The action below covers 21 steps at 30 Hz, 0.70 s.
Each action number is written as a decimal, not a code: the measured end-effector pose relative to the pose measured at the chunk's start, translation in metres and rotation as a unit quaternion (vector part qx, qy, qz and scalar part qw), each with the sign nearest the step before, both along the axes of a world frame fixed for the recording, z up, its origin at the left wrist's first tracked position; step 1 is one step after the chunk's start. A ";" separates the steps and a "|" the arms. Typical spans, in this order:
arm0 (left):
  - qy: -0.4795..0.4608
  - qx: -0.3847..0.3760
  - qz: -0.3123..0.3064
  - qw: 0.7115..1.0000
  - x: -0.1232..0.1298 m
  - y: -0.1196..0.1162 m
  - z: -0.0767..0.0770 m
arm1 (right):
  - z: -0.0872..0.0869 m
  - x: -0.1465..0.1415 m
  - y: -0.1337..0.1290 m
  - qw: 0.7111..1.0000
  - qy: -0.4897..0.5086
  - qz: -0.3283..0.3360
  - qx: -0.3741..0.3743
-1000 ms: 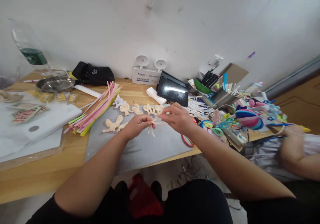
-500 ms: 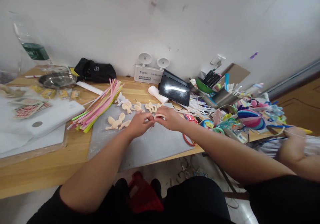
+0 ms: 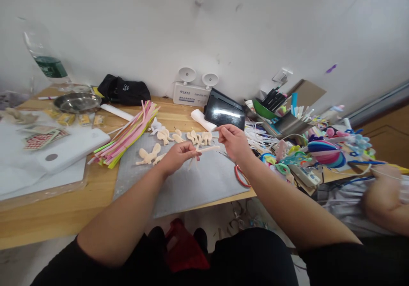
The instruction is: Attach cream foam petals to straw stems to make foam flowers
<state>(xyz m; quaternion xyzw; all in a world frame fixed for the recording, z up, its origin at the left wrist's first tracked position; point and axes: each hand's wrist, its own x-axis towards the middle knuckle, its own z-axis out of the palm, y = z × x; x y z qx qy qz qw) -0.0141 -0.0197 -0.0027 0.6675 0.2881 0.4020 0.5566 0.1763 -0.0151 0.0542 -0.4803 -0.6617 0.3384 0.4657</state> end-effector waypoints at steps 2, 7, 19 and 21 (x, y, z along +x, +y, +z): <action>-0.083 -0.051 -0.051 0.994 0.002 -0.002 -0.001 | 0.002 0.000 -0.003 0.983 -0.126 0.054 0.121; -0.141 -0.085 -0.077 0.983 0.003 -0.001 -0.006 | 0.012 -0.018 -0.007 0.868 -0.349 0.225 0.273; 0.299 0.361 0.123 0.875 0.001 0.000 -0.002 | -0.006 -0.029 0.010 0.870 -0.454 0.190 -0.006; 0.286 0.316 0.160 0.890 0.002 0.001 -0.002 | -0.010 -0.030 0.011 0.906 -0.394 0.147 -0.046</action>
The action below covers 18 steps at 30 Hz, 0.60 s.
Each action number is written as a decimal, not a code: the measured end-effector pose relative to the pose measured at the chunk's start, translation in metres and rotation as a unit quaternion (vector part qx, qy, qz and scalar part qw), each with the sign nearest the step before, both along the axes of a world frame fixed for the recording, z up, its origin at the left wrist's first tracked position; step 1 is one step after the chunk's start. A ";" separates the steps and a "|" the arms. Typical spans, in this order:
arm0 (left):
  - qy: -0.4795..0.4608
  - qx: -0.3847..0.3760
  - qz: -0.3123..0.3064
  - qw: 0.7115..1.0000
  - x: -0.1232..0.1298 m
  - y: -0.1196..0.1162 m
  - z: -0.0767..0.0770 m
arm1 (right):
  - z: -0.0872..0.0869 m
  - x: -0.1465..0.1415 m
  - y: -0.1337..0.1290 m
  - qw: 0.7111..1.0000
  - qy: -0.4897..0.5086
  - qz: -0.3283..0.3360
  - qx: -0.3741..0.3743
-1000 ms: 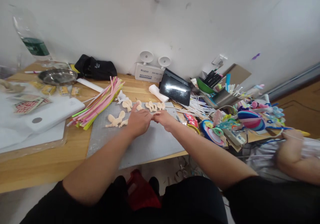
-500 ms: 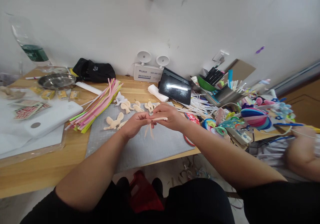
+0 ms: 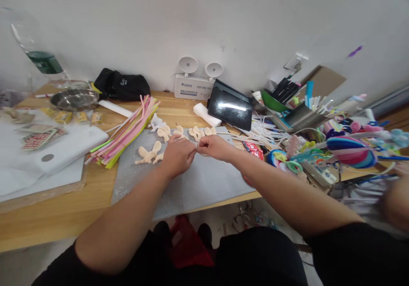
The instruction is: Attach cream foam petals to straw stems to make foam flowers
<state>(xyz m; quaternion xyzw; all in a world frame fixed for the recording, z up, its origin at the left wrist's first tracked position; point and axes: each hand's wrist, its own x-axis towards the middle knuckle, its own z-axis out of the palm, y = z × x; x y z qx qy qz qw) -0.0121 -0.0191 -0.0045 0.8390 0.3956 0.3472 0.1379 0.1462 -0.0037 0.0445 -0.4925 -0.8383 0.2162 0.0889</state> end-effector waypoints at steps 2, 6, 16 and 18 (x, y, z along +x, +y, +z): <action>-0.107 -0.095 0.020 0.990 0.001 0.002 -0.001 | -0.001 -0.003 0.000 0.997 0.049 -0.001 0.057; -0.355 -0.239 0.035 0.903 0.001 0.010 -0.006 | -0.010 -0.017 -0.003 0.974 0.131 -0.030 0.181; -0.612 -0.343 0.083 0.708 0.005 0.021 -0.016 | -0.071 -0.047 -0.005 0.930 0.109 -0.022 0.349; -0.625 -0.351 0.076 0.693 0.006 0.021 -0.016 | -0.076 -0.050 -0.006 0.927 0.101 -0.009 0.361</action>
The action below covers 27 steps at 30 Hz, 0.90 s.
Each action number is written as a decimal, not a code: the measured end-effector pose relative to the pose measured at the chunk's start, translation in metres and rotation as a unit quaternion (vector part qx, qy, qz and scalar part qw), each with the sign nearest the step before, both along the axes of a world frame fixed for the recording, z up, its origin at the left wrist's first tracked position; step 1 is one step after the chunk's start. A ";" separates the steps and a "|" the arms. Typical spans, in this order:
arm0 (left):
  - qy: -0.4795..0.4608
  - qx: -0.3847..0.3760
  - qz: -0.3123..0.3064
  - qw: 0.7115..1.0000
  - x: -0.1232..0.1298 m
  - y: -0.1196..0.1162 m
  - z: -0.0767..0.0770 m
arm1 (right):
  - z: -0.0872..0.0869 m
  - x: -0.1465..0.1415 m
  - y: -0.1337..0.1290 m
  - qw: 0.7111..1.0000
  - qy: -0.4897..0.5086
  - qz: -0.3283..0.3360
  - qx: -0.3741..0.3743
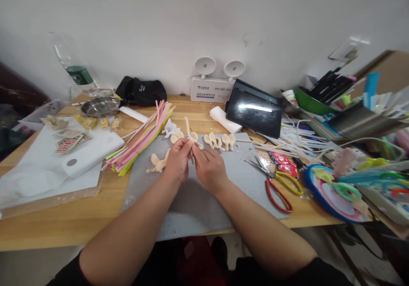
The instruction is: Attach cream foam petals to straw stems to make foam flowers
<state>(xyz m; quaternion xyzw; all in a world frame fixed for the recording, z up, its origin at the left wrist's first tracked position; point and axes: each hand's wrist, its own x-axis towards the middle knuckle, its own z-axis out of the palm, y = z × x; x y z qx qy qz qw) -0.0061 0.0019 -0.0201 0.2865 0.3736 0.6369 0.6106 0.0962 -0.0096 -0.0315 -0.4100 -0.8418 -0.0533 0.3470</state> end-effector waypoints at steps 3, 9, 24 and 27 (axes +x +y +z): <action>-0.002 -0.010 -0.005 1.000 0.000 0.000 0.001 | 0.001 -0.001 -0.003 0.999 0.013 0.029 -0.001; 0.168 0.065 -0.026 0.983 -0.002 -0.004 0.008 | 0.017 0.014 -0.003 0.975 0.219 0.009 -0.037; 0.387 0.050 -0.210 0.896 -0.010 -0.005 0.015 | 0.016 0.039 0.024 0.926 0.263 0.017 -0.268; 0.402 0.048 -0.219 0.888 -0.013 -0.003 0.014 | 0.017 0.041 0.024 0.919 0.259 0.045 -0.294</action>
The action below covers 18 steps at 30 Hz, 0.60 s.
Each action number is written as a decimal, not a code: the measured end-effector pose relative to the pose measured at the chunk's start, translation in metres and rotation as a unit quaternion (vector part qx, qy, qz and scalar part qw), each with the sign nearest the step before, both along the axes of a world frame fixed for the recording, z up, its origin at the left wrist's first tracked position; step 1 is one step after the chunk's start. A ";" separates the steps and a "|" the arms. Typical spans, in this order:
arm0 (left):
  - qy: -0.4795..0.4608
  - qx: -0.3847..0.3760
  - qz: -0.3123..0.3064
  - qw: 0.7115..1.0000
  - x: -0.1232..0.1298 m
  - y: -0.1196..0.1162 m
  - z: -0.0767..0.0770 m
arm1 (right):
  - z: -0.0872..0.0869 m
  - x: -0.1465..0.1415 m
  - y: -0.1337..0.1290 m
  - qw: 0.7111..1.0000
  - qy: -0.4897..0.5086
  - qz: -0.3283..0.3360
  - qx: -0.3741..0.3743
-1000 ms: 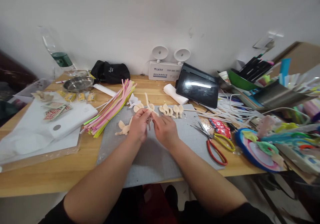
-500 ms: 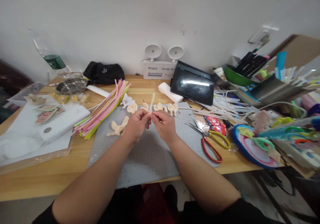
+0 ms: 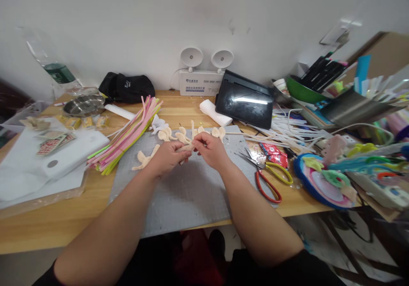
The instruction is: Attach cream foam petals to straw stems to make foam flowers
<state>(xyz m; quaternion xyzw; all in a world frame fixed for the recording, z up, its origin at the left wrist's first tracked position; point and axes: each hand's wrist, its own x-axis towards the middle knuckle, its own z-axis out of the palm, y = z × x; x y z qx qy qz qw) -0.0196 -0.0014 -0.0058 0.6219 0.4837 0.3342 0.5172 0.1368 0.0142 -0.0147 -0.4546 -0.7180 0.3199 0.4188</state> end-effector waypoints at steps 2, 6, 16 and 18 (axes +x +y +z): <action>-0.001 -0.008 -0.012 1.000 -0.001 0.000 0.000 | 0.003 0.000 -0.001 1.000 0.004 0.015 -0.001; -0.022 -0.034 -0.008 0.999 -0.001 0.000 0.002 | 0.006 -0.002 -0.003 0.999 0.021 0.022 -0.015; -0.098 -0.030 0.066 0.993 -0.006 0.002 0.002 | 0.005 -0.001 0.001 0.992 0.117 0.006 -0.055; -0.084 -0.026 0.050 0.995 -0.005 0.001 0.004 | 0.005 -0.001 0.001 0.990 0.125 0.003 -0.057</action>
